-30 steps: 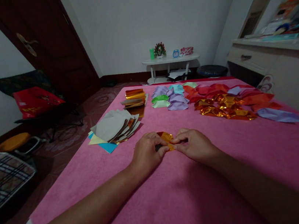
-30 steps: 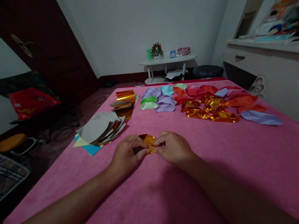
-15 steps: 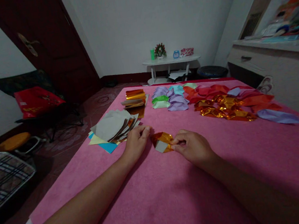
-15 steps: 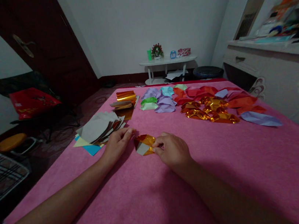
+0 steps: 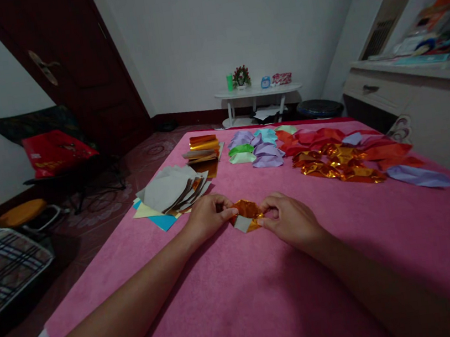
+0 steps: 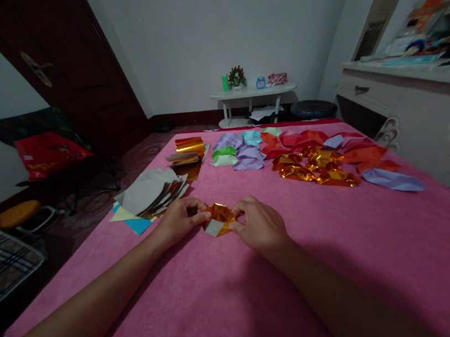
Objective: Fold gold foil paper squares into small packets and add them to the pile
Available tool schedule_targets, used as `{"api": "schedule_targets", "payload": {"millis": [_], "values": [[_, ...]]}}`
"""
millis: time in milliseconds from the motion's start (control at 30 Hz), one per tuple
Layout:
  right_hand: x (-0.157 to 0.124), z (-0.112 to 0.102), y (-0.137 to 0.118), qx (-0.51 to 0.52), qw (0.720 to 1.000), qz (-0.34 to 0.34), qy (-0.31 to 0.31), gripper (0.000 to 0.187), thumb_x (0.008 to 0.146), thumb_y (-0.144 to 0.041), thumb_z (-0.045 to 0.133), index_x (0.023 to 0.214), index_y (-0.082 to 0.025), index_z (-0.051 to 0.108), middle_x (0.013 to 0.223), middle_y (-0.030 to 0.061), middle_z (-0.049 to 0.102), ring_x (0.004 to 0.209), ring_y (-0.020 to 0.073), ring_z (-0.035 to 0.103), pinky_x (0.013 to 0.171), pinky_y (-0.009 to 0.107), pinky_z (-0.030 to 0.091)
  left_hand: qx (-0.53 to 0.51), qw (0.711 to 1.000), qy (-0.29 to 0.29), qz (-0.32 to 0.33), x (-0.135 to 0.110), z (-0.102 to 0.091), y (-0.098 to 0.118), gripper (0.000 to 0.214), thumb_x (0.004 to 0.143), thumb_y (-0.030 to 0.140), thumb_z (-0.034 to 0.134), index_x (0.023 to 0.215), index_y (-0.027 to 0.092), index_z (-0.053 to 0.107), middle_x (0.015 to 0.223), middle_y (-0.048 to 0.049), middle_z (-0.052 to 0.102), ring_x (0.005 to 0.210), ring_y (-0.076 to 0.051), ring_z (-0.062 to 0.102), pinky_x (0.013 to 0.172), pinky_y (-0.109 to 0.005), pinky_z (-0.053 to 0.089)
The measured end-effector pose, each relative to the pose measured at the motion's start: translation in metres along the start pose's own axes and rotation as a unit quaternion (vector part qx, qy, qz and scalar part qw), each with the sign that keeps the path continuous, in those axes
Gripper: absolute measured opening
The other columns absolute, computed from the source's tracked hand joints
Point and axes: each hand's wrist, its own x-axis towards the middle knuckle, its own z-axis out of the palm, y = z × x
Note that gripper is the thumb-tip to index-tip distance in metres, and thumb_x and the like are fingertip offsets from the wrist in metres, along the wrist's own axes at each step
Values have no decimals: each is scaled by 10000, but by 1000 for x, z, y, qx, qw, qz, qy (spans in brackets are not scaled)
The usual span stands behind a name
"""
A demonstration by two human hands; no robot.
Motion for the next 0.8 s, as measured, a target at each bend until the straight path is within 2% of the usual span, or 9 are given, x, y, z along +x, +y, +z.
{"api": "schedule_targets", "payload": {"millis": [100,267,367,500,633,800], "values": [[-3,-2,-2,-12,1000,-8,4,44,707,-219,649,684,-214,612,765,-22,588,624,109,529,541,227,326,-45,999,1,25,-4,1,1,133,744,269,654,737,138,677,727,-25,677,648,-130,604,622,-227,471],[-5,-4,0,16,1000,-13,20,75,713,-216,626,657,-201,578,680,-30,583,593,110,512,540,228,324,-117,992,-37,36,-10,1,5,88,759,199,641,789,123,671,745,-36,695,656,-136,628,626,-234,488],[-4,-2,5,60,998,-10,15,32,725,-216,617,706,-203,593,616,-37,567,554,111,497,518,222,323,-64,994,-16,83,-13,-1,8,56,760,157,640,771,137,692,763,-39,692,690,-138,627,660,-243,489],[-3,3,11,98,992,-73,20,79,749,-153,562,768,-204,619,687,-25,586,584,109,508,538,216,344,2,989,12,150,-14,-3,8,86,763,116,635,776,158,709,774,-43,674,736,-143,612,699,-255,483],[-4,1,11,55,989,-137,11,161,760,-114,530,757,-205,662,754,-1,587,639,119,530,577,224,367,15,981,15,191,-14,-5,6,111,783,98,610,800,159,701,798,-52,672,756,-144,611,723,-265,487],[-10,-9,2,-29,987,-160,-11,216,732,-83,501,763,-206,677,754,4,571,631,120,532,571,229,366,93,967,-1,237,-14,-10,3,188,808,68,558,838,177,709,834,-54,676,808,-150,610,756,-273,481]]}}
